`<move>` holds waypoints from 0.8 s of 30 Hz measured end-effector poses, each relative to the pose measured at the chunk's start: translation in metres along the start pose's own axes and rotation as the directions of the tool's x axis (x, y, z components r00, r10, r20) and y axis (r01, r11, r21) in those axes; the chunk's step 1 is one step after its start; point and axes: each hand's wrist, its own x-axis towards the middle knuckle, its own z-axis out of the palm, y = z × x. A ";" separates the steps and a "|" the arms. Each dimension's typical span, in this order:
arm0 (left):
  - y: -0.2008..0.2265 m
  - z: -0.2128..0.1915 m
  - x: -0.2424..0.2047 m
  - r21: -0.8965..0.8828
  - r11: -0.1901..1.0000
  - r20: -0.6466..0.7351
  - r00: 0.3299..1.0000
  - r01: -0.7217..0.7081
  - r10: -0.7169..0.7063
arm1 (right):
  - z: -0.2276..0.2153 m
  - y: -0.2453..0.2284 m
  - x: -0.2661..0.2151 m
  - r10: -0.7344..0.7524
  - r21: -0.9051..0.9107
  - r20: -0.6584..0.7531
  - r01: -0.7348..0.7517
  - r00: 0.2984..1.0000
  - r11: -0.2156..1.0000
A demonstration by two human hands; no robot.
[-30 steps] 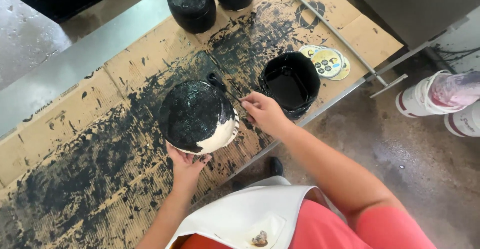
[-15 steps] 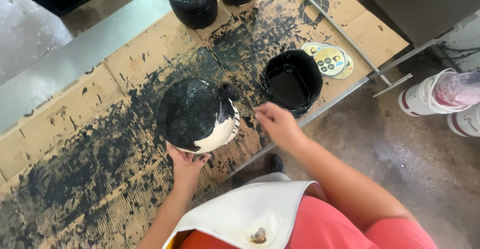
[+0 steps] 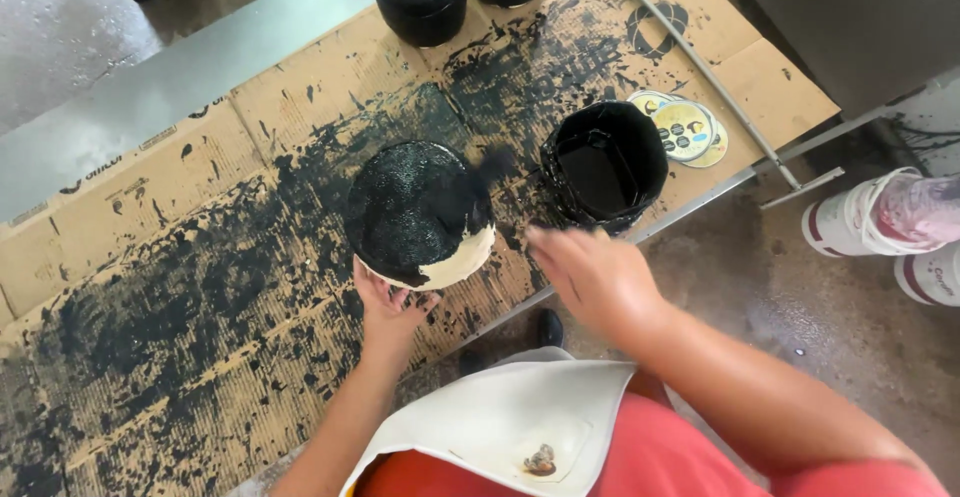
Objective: Waxing cheese wheels by dipping them in a wax bath and using an applicator for touch-ups
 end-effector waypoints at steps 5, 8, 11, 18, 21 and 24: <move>0.045 0.012 -0.018 -0.103 0.991 -0.009 0.996 0.086 -0.087 | 0.000 0.008 -0.045 -0.018 -0.058 -0.055 0.015 0.998 0.998; 0.007 -0.008 0.002 -0.064 0.998 0.057 0.998 0.006 -0.003 | 0.010 0.014 -0.022 0.055 0.048 -0.066 -0.052 0.996 0.998; 0.039 -0.004 -0.004 -0.111 0.992 0.096 0.994 0.063 -0.052 | 0.018 0.013 0.004 0.447 0.322 0.098 -0.453 0.889 0.832; 0.084 -0.028 0.024 0.045 0.962 0.204 0.940 0.269 -0.272 | 0.028 0.033 -0.044 0.604 0.567 0.409 -0.709 0.684 0.418; 0.064 -0.038 0.036 -0.093 0.991 0.393 0.918 0.092 -0.048 | 0.056 0.034 -0.062 0.609 0.741 0.496 -0.667 0.619 0.074; 0.060 -0.038 0.046 -0.132 0.988 0.404 0.915 0.086 -0.025 | 0.070 0.040 -0.051 0.581 0.817 0.490 -0.575 0.650 -0.046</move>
